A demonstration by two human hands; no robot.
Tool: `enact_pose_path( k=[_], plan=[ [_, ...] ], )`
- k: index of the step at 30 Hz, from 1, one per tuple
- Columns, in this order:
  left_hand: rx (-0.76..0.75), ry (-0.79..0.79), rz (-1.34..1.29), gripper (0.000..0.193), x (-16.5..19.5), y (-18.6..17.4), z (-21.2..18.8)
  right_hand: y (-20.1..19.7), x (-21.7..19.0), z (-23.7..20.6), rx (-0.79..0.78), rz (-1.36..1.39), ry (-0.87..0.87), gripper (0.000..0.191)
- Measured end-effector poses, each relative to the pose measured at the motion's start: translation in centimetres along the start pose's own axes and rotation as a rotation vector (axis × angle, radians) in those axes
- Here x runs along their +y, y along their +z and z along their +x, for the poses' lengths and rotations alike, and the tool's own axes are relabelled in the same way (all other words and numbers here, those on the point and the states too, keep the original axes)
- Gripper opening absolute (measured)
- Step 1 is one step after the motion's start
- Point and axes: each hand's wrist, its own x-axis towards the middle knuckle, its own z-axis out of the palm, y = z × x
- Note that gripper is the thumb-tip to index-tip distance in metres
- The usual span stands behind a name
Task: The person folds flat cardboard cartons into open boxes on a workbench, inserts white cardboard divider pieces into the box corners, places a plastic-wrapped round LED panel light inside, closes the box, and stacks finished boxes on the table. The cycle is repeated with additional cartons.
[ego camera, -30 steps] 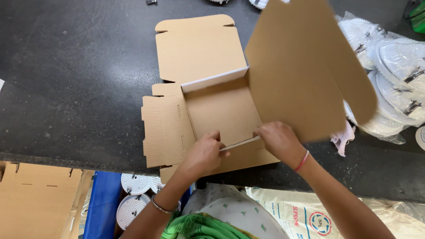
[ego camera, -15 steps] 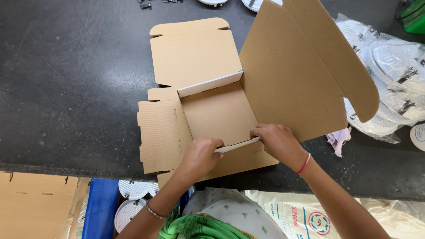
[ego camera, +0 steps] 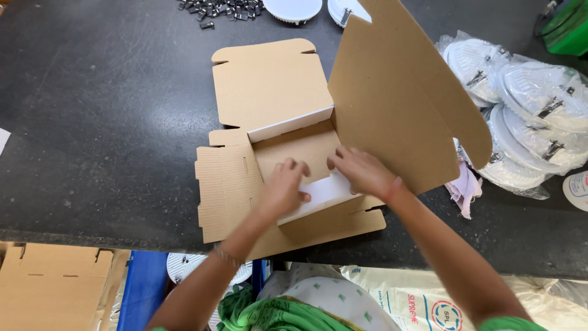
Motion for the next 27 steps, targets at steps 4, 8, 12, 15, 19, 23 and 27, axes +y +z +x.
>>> enact_pose_path(
  k=[4,8,12,15,19,23,27],
  plan=[
    [0.074,0.022,-0.037,0.014,3.6,1.6,-5.1,2.8,-0.3,-4.3,0.13,0.103,-0.217,0.059],
    [0.156,0.057,0.033,0.028,5.1,2.2,-6.7,4.7,-1.6,-5.5,0.307,0.136,-0.179,0.034],
    [0.136,0.073,0.12,0.026,5.2,2.1,-6.3,4.8,-1.8,-4.3,0.299,0.059,-0.187,0.033],
    [0.073,0.032,0.114,0.029,5.4,1.9,-6.2,4.5,-1.1,-3.3,0.203,0.022,-0.179,0.037],
    [0.029,-0.078,0.096,0.031,6.6,1.2,-5.6,4.8,-0.4,-2.8,0.196,-0.095,-0.27,0.036],
    [0.106,-0.244,-0.004,0.035,8.3,0.2,-3.9,5.1,0.3,-2.6,0.771,-0.083,-0.235,0.046],
    [-0.049,-0.103,-0.269,0.072,7.9,-0.9,-2.5,4.0,4.4,-3.3,0.91,-0.075,0.305,0.056]
  ],
)
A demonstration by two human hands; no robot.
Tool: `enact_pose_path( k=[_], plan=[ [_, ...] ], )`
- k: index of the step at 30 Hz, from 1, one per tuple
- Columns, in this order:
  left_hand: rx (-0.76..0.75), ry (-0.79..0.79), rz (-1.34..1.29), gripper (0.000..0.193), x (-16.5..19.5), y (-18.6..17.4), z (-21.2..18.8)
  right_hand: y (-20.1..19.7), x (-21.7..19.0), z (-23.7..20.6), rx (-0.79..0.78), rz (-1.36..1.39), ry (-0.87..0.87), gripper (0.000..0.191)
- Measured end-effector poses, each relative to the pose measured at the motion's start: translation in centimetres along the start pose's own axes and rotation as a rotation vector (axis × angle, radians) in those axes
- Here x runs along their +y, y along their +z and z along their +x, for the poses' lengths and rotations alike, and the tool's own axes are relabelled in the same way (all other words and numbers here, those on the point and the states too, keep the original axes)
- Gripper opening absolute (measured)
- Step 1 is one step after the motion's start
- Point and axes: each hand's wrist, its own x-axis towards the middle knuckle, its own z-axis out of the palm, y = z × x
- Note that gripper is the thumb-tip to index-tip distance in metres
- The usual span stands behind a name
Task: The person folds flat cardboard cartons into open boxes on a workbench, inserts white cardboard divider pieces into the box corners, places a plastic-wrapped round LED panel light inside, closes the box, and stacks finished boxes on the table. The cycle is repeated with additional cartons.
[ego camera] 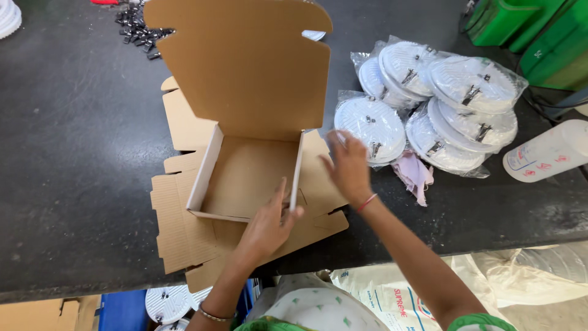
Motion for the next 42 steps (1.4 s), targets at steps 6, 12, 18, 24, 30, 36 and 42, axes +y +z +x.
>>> enact_pose_path(
  k=[6,12,18,24,30,36,42],
  plan=[
    [0.11,0.204,0.409,0.048,-4.1,-3.6,-1.3,-3.0,8.4,-1.6,-0.183,0.083,0.153,0.066],
    [0.034,0.087,0.362,0.015,-5.0,-0.6,-3.1,-4.6,6.9,-2.1,-0.275,-0.006,0.052,0.046],
    [0.113,0.107,0.174,0.025,-2.9,0.8,-3.6,-12.5,3.6,0.8,-0.349,0.388,0.226,0.052],
    [0.54,0.042,0.118,0.019,-3.1,-6.4,-4.5,-17.3,-1.6,3.6,-0.602,1.059,0.251,0.062],
    [0.674,-0.057,0.093,0.012,-5.3,-11.3,-4.3,-7.9,-11.6,1.9,-0.465,0.599,-0.306,0.052],
    [0.707,-0.111,-0.033,0.027,-8.9,-12.8,-3.2,-2.8,-10.4,0.6,-0.479,0.555,-0.298,0.048],
    [0.858,0.109,-0.126,0.067,-11.3,-15.7,4.3,-0.5,-1.2,9.8,0.175,0.577,0.071,0.043]
  ],
)
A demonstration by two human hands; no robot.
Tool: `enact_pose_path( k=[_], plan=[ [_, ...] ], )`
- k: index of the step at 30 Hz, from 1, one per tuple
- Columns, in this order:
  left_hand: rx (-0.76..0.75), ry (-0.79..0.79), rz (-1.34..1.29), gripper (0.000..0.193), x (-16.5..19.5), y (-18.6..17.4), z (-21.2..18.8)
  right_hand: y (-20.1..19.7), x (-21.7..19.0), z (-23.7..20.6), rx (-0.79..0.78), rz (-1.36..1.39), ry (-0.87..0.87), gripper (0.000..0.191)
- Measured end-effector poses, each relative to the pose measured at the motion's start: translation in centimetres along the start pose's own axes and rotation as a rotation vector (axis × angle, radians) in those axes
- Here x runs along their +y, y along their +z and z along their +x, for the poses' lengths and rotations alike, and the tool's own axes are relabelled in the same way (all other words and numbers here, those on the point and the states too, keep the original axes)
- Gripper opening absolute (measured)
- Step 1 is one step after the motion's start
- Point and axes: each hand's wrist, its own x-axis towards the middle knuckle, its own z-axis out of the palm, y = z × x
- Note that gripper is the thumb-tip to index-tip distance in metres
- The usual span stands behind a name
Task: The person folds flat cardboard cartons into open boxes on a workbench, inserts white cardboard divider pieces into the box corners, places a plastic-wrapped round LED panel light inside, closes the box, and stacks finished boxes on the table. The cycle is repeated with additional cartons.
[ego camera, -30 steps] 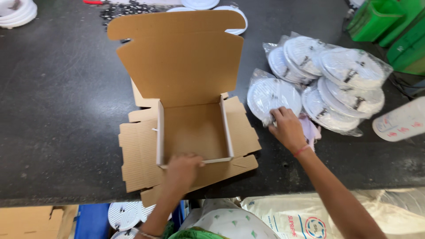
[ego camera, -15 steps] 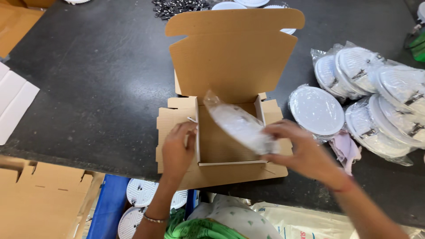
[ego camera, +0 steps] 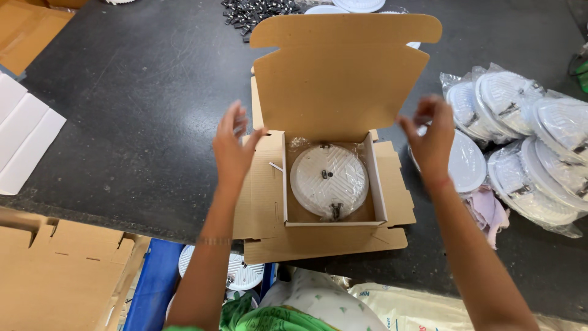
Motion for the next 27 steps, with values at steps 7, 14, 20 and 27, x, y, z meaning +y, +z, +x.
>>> enact_pose_path(
  k=[7,14,20,27],
  plan=[
    [-0.028,-0.206,0.075,0.016,0.5,2.3,5.5,1.4,4.4,5.3,-0.152,0.181,0.203,0.023],
    [-0.044,0.006,0.287,0.022,2.4,3.4,3.6,1.8,1.1,3.9,-0.137,0.059,0.11,0.018],
    [-0.147,-0.101,0.196,0.052,2.8,5.8,0.8,1.8,-3.4,1.6,-0.223,-0.04,0.139,0.037],
    [-0.714,-0.263,-0.302,0.053,-0.1,-0.9,-3.9,-3.6,0.2,-3.5,-0.675,0.607,0.381,0.037]
  ],
)
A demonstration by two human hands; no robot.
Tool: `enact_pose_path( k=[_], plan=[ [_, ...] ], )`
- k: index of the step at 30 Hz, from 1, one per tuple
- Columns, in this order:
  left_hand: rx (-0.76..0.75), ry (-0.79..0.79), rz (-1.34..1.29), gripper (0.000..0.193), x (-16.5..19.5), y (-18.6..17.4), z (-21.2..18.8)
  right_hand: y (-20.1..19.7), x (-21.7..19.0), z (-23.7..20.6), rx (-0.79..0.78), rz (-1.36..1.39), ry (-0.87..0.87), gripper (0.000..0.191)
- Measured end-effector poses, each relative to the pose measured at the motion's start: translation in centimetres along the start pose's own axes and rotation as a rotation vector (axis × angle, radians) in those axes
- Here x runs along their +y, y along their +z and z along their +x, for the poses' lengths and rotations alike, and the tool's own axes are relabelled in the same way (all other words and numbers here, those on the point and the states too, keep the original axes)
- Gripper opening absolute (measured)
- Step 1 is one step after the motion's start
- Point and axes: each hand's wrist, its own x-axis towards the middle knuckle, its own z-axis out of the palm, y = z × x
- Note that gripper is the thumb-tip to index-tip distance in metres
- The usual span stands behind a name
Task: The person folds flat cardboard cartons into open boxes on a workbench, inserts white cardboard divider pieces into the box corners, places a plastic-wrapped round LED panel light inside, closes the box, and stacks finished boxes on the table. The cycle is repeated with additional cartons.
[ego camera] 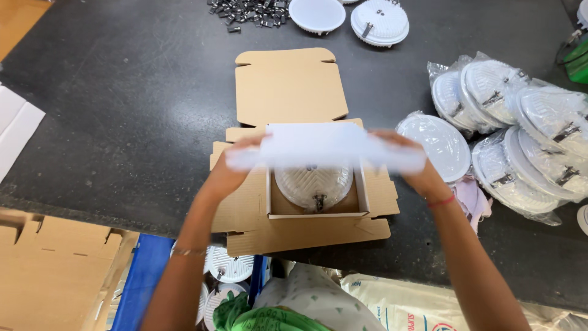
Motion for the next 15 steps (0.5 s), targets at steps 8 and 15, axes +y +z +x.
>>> enact_pose_path(
  k=[8,15],
  plan=[
    [-0.153,-0.089,0.502,0.069,-0.7,1.9,-8.0,2.5,1.4,-6.4,-0.239,-0.675,0.036,0.094],
    [0.104,-0.01,0.423,0.082,0.0,6.1,-9.6,5.8,1.1,-7.4,-0.054,-0.738,0.247,0.099]
  ],
)
